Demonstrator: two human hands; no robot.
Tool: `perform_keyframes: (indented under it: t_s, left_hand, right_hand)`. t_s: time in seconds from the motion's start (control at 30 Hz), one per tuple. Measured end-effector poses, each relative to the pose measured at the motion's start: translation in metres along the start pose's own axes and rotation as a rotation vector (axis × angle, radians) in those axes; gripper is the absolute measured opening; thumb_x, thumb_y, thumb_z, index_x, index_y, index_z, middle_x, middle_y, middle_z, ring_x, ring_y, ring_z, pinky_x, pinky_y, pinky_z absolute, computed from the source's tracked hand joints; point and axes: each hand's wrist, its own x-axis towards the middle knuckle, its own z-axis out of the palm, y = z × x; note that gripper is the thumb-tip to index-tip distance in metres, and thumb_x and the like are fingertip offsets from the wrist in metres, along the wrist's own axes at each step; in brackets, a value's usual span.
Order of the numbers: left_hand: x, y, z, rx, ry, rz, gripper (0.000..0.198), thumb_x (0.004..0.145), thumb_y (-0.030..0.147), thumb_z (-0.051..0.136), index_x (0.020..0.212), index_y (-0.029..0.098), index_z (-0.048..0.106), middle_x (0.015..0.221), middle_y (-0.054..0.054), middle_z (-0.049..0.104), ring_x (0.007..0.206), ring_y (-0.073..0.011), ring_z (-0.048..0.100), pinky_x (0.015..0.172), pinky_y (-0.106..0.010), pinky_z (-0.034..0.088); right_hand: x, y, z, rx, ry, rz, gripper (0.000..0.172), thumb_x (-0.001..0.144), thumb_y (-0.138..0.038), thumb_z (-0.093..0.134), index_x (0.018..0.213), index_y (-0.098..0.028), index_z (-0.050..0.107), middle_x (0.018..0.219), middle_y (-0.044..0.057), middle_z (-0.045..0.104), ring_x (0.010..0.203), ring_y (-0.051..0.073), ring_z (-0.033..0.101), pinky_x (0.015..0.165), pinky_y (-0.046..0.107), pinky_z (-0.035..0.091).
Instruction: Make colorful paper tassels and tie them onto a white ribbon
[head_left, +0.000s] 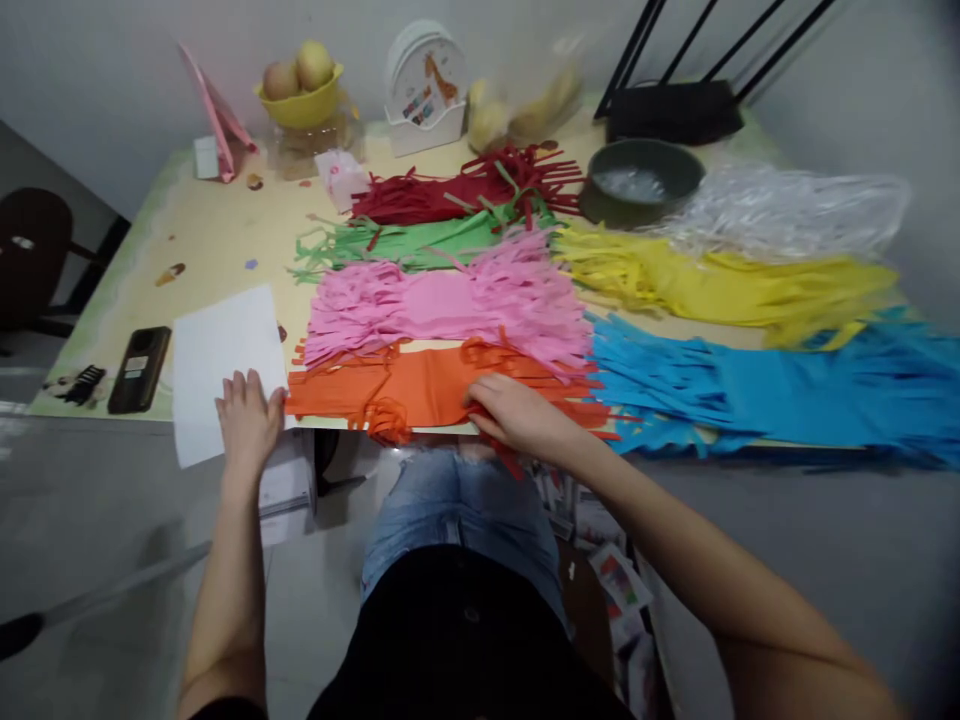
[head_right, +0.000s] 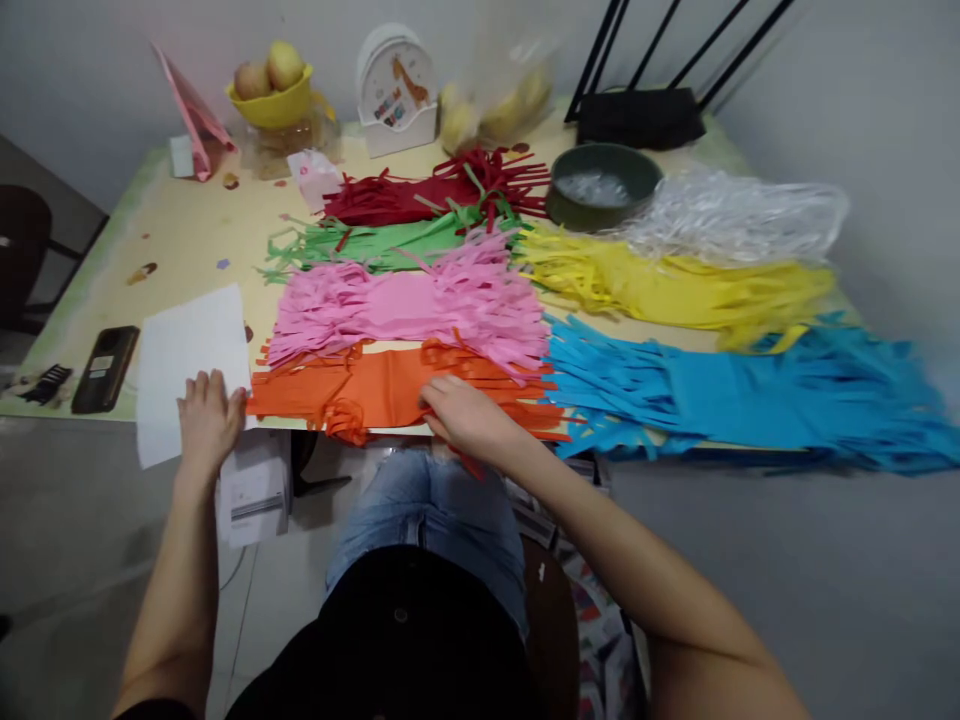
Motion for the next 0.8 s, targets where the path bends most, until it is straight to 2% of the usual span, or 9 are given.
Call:
perform_keyframes:
  t_s: [0.1, 0.2, 0.27, 0.33, 0.37, 0.47, 0.53, 0.63, 0.8]
  left_hand:
    - [0.027, -0.051, -0.006, -0.012, -0.129, 0.052, 0.061, 0.097, 0.046, 0.040, 0.144, 0.008, 0.049, 0.161, -0.026, 0.035, 0.154, -0.0404, 0.026, 0.121, -0.064, 0.022]
    - [0.046, -0.063, -0.018, -0.077, -0.141, 0.150, 0.054, 0.095, 0.047, 0.044, 0.134, 0.011, 0.057, 0.154, -0.023, 0.047, 0.149, -0.0379, 0.036, 0.120, -0.062, 0.027]
    - [0.044, -0.039, -0.026, -0.118, -0.048, 0.191, 0.049, 0.093, 0.047, 0.050, 0.127, 0.013, 0.060, 0.149, -0.021, 0.053, 0.145, -0.0361, 0.041, 0.120, -0.060, 0.030]
    - [0.027, 0.009, -0.030, -0.209, 0.102, 0.277, 0.040, 0.094, 0.044, 0.055, 0.122, 0.016, 0.063, 0.140, -0.018, 0.060, 0.136, -0.0312, 0.050, 0.118, -0.052, 0.036]
    - [0.015, 0.039, -0.030, -0.295, 0.113, 0.377, 0.034, 0.096, 0.040, 0.055, 0.120, 0.018, 0.063, 0.130, -0.014, 0.066, 0.126, -0.0271, 0.058, 0.113, -0.047, 0.043]
    - [-0.022, 0.128, -0.018, -0.436, -0.191, 0.766, 0.020, 0.098, 0.033, 0.056, 0.110, 0.021, 0.067, 0.111, -0.009, 0.071, 0.107, -0.0223, 0.064, 0.097, -0.038, 0.051]
    - [-0.036, 0.169, -0.006, -0.393, -0.349, 0.848, 0.022, 0.095, 0.035, 0.062, 0.109, 0.018, 0.067, 0.110, -0.010, 0.069, 0.103, -0.0243, 0.063, 0.092, -0.039, 0.052]
    - [-0.037, 0.191, 0.009, -0.294, -0.462, 0.802, 0.023, 0.092, 0.031, 0.066, 0.108, 0.014, 0.067, 0.109, -0.013, 0.067, 0.103, -0.0276, 0.061, 0.092, -0.041, 0.051]
    - [-0.023, 0.183, 0.011, -0.378, -0.557, 0.726, 0.016, 0.093, 0.028, 0.064, 0.102, 0.015, 0.067, 0.107, -0.011, 0.067, 0.102, -0.0256, 0.062, 0.093, -0.040, 0.050]
  right_hand:
    - [0.002, -0.001, -0.001, -0.045, -0.032, -0.029, 0.013, 0.092, -0.014, 0.053, 0.092, -0.013, 0.066, 0.097, 0.012, 0.065, 0.093, 0.023, 0.056, 0.087, 0.034, 0.044]
    - [0.004, -0.004, -0.003, -0.056, -0.056, -0.004, 0.011, 0.090, -0.012, 0.055, 0.088, -0.013, 0.066, 0.095, 0.012, 0.064, 0.092, 0.023, 0.055, 0.087, 0.033, 0.043]
    - [0.005, -0.005, -0.005, -0.041, -0.058, 0.036, 0.008, 0.088, -0.010, 0.058, 0.089, -0.012, 0.066, 0.096, 0.011, 0.064, 0.094, 0.023, 0.055, 0.087, 0.033, 0.042]
    - [0.007, -0.006, -0.007, -0.028, -0.063, 0.066, 0.007, 0.087, -0.010, 0.059, 0.089, -0.012, 0.066, 0.097, 0.011, 0.064, 0.094, 0.023, 0.055, 0.087, 0.032, 0.042]
    - [0.007, -0.006, -0.008, -0.026, -0.067, 0.073, 0.006, 0.087, -0.010, 0.060, 0.088, -0.012, 0.065, 0.097, 0.011, 0.064, 0.094, 0.022, 0.055, 0.087, 0.032, 0.041]
    - [0.009, -0.006, -0.011, -0.026, -0.078, 0.087, 0.004, 0.088, -0.011, 0.061, 0.089, -0.012, 0.065, 0.098, 0.011, 0.064, 0.093, 0.021, 0.055, 0.086, 0.031, 0.040]
    - [0.009, -0.005, -0.013, -0.021, -0.081, 0.102, 0.005, 0.088, -0.011, 0.062, 0.091, -0.011, 0.066, 0.100, 0.011, 0.065, 0.095, 0.021, 0.055, 0.087, 0.030, 0.039]
    - [0.009, -0.005, -0.014, -0.007, -0.083, 0.117, 0.006, 0.088, -0.011, 0.063, 0.093, -0.011, 0.066, 0.102, 0.011, 0.065, 0.097, 0.021, 0.055, 0.087, 0.030, 0.039]
    - [0.010, -0.007, -0.018, 0.004, -0.083, 0.125, 0.006, 0.087, -0.010, 0.065, 0.092, -0.011, 0.067, 0.101, 0.011, 0.066, 0.096, 0.021, 0.055, 0.086, 0.030, 0.038]
